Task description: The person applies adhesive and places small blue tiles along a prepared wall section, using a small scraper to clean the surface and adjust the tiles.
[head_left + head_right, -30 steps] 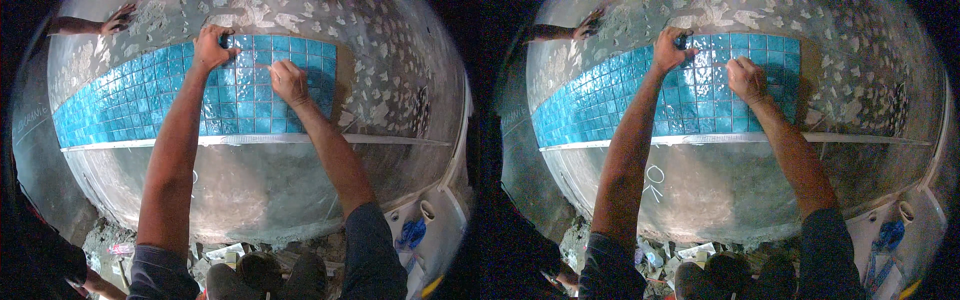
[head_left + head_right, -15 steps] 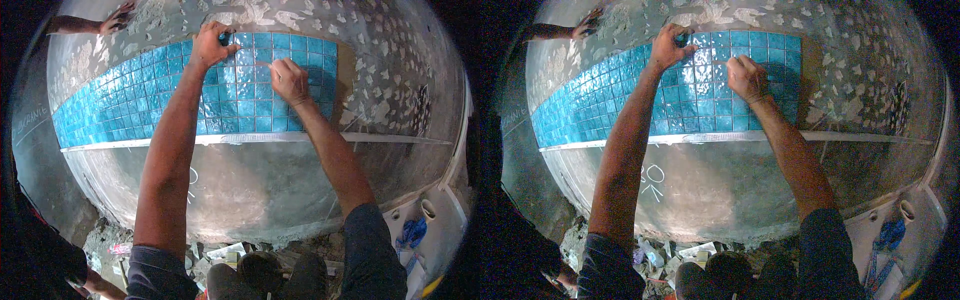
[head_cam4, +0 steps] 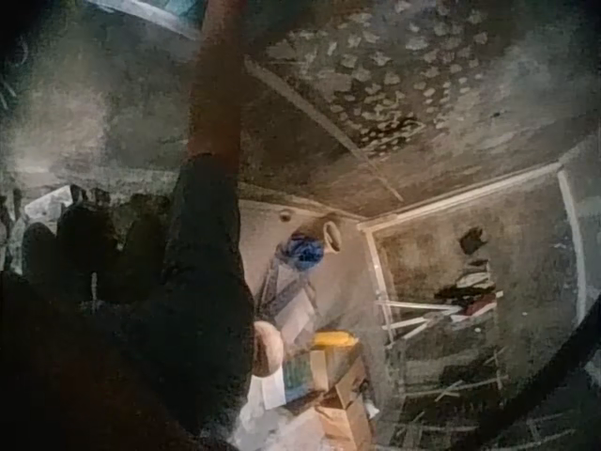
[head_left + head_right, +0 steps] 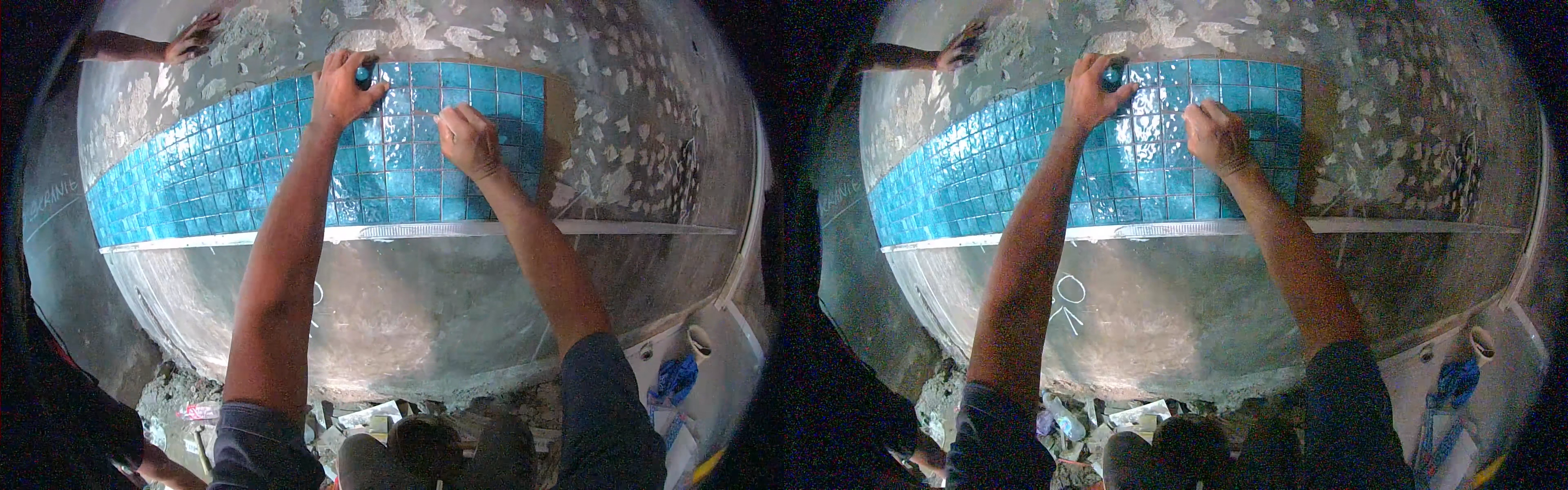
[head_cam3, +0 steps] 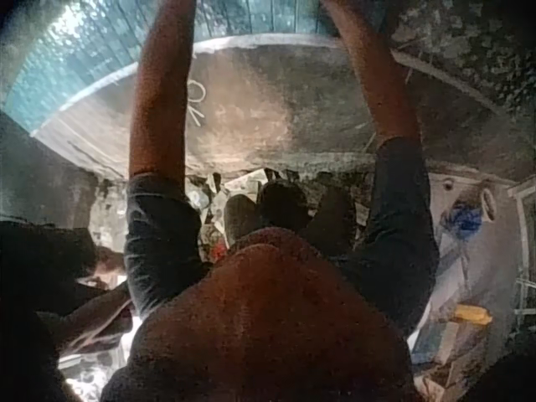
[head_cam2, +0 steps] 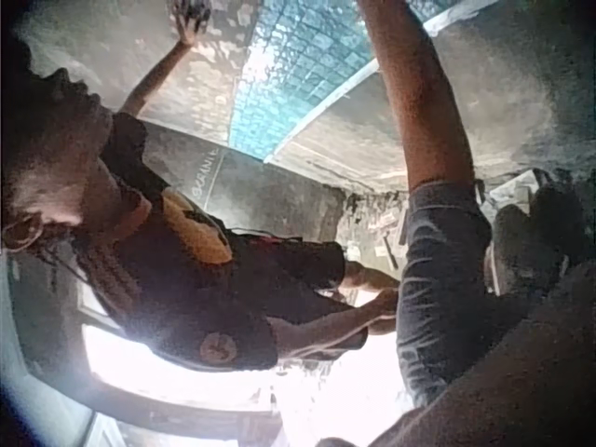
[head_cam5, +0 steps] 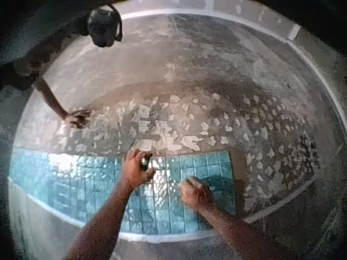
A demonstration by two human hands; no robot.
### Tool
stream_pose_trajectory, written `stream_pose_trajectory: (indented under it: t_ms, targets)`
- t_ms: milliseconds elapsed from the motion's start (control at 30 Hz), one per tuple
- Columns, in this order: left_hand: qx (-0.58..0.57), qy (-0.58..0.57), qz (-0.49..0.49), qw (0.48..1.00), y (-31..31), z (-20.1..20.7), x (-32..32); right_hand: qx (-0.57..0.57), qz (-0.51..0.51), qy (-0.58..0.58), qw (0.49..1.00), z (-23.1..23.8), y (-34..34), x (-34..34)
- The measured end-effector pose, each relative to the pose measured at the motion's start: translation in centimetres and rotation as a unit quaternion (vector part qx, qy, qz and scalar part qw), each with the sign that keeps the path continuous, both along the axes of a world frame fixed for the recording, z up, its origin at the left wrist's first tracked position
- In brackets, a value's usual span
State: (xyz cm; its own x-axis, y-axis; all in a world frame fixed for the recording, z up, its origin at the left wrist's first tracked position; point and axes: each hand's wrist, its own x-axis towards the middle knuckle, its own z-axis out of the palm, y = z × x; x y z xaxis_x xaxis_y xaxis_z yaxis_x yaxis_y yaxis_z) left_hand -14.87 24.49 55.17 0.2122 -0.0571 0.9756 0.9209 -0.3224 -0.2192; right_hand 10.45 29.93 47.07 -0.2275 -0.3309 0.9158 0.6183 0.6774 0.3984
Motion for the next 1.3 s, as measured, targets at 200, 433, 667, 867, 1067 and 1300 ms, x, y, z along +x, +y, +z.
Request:
stream_pose_trajectory:
  t_ms: [200, 433, 667, 867, 1067, 1300]
  targets:
    - [-0.003, 0.014, 0.048, 0.999, -0.3, 0.4, 0.3, 0.008, 0.050, -0.017, 0.999, 0.0, -0.1, 1.1]
    - [0.009, 0.048, 0.087, 0.995, -0.4, 0.5, 0.3, -0.031, 0.037, 0.037, 0.998, 0.2, -1.3, 2.5]
    - [0.020, 0.071, 0.127, 0.989, -0.6, 0.0, 0.9, -0.017, -0.001, 0.027, 1.000, 3.7, -2.0, 2.8]
    - [0.031, 0.052, 0.118, 0.991, -0.8, -1.5, 3.5, -0.013, -0.061, 0.050, 0.997, 5.4, -1.5, 3.9]
    - [0.005, 0.028, -0.017, 0.999, 1.6, -3.6, 6.7, -0.045, -0.046, 0.066, 0.996, 4.4, -0.8, 6.2]
    - [0.003, -0.001, -0.036, 0.999, 2.7, -3.4, 8.8, -0.002, -0.042, 0.020, 0.999, 4.7, -0.3, 7.6]
